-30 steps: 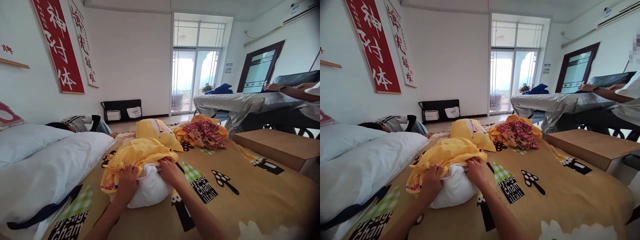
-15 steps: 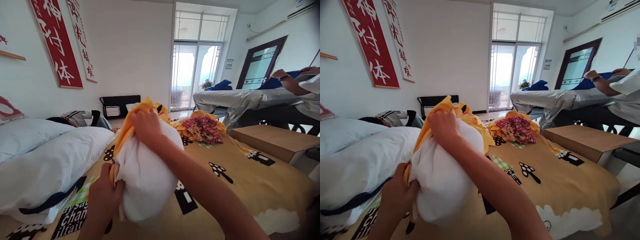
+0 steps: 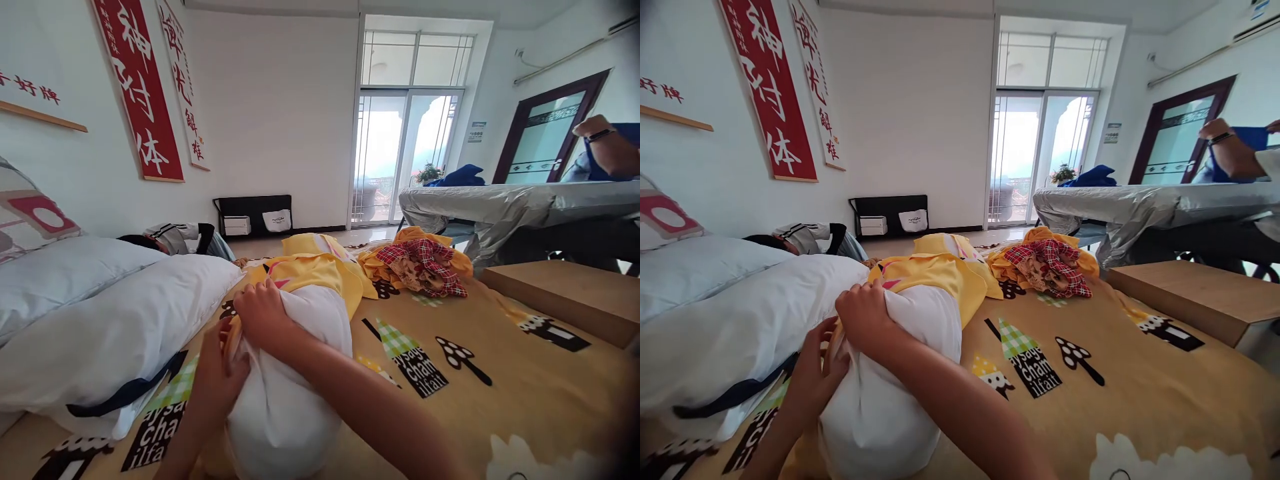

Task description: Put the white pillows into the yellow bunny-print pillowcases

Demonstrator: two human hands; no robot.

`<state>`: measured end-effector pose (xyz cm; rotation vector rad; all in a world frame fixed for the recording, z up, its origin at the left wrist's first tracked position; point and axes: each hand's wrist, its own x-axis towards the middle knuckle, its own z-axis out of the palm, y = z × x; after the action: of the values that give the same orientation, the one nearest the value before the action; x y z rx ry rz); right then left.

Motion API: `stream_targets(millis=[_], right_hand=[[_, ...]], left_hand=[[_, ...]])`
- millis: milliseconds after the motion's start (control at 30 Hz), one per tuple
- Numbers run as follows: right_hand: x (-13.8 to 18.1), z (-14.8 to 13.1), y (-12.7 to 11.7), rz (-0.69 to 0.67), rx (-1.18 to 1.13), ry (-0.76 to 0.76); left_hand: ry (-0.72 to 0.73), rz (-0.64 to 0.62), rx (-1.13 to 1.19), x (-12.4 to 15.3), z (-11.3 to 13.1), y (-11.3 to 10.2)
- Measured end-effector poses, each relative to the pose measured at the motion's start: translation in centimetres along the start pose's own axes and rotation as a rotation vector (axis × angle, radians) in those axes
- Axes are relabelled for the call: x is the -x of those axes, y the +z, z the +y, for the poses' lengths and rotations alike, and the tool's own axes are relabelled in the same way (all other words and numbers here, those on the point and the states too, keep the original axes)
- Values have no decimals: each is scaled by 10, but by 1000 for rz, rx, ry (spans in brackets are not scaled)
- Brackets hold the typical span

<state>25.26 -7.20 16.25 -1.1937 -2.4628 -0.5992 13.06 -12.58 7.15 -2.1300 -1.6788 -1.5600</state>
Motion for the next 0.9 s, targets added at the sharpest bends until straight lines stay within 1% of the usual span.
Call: stream_targets(millis=[67, 100, 133, 200, 233, 267, 300, 333, 367, 400, 433, 533, 600, 667, 700, 733, 800, 867, 900], right_hand=[[8, 6, -9, -24, 22, -42], [17, 9, -12, -24, 37, -78], [28, 12, -15, -13, 43, -126], [59, 18, -19, 58, 5, -248], [77, 21, -20, 122, -33, -291], [96, 25, -20, 206, -66, -299], [114, 29, -19, 294, -84, -263], [130, 34, -16, 372, -84, -185], [143, 39, -11, 417, -82, -97], [151, 43, -4, 420, -96, -35], [154, 47, 3, 384, -136, -18], [142, 51, 27, 182, -321, -86], [126, 46, 38, 121, -371, -77], [111, 39, 44, 107, -356, -58], [103, 35, 46, 101, -342, -69], [95, 31, 48, 96, -326, -85], [76, 26, 52, 113, -297, -85], [50, 24, 54, 170, -295, -4], [36, 24, 55, 212, -309, 69]], left_hand=[[-141, -162, -35, -8, 4, 20], [-187, -233, -66, -9, 4, 30], [-213, -271, -102, -8, 4, 37], [-209, -283, -166, -5, 2, 45], [-203, -278, -194, -3, 2, 44], [-205, -277, -230, -2, 1, 42], [-218, -281, -274, -1, 1, 38], [-237, -289, -327, -2, 2, 32], [-250, -293, -382, -3, 3, 26], [-249, -283, -436, -7, 5, 21], [-225, -260, -484, -11, 7, 16], [-93, -144, -595, -33, 12, 9], [-27, -103, -660, -46, 12, 9], [25, -77, -712, -53, 10, 10], [69, -40, -733, -54, 8, 10], [128, 22, -751, -52, 7, 9], [287, 200, -772, -44, 8, 4], [439, 357, -752, -34, 15, -5], [492, 400, -727, -30, 20, -9]])
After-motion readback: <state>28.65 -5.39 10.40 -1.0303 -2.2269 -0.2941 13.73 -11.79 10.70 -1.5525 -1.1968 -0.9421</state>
